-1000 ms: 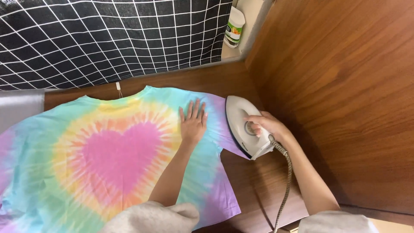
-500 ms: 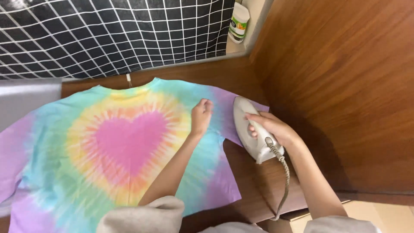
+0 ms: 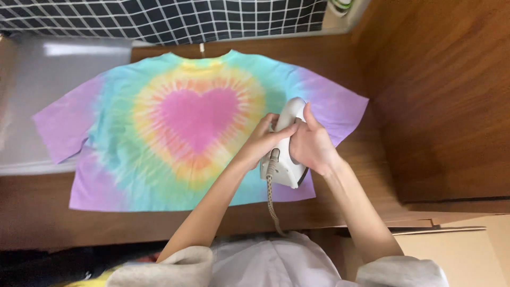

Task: Ironing a tie-dye t-shirt, folding it neatly, and placing it into a plastic shipping bag.

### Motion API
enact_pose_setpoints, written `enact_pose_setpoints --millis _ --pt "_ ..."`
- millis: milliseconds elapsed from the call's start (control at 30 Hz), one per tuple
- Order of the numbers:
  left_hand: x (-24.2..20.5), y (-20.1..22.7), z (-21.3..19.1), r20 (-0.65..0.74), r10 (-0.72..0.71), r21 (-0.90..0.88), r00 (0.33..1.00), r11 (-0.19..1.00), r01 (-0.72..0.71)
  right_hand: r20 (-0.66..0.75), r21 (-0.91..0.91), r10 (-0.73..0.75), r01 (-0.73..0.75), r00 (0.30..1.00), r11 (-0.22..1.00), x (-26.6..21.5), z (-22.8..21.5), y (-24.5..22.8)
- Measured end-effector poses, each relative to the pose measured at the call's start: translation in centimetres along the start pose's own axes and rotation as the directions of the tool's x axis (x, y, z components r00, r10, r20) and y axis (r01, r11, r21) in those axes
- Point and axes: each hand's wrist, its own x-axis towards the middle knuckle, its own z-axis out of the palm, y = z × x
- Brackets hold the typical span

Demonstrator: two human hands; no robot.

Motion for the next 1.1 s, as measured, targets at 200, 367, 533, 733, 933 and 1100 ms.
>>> enact_pose_setpoints --millis 200,367,533,733,933,1100 --pt "-1.8 -3.0 -4.1 -0.131 0.093 0.244 0.987 0.968 -0.058 0.02 -0.731 -0.031 0.036 0.999 0.681 -0.1 -0.2 0.5" --pt "-4.6 -1.6 -8.7 -0.272 -0.092 -0.04 0.958 0.996 0.085 -0.017 -0.891 -0.388 0.163 0.922 0.425 6.5 -5.7 5.7" --pt "-6.0 -3.7 -13.6 -0.34 -0.226 -0.236 0.913 0.96 0.15 0.293 -0.929 -0.635 0.369 0.715 -0.013 9.2 -7.2 12.8" --pt "-7.4 -4.5 -16.1 -0.343 -0.172 -0.144 0.923 0.981 0.129 0.499 -0.854 -0.603 0.233 0.623 -0.466 8.6 -5.0 15.6" --pt "-8.1 -5.8 -19.4 -0.419 -0.151 0.014 0.896 0.985 0.172 0.461 -0.864 -0.597 0.179 0.657 -0.47 8.9 -5.2 15.8" --pt "-9.8 -4.5 -22.1 -0.516 -0.11 0.358 0.849 0.873 0.33 0.453 -0.859 -0.595 0.144 0.664 -0.492 8.9 -5.3 15.8"
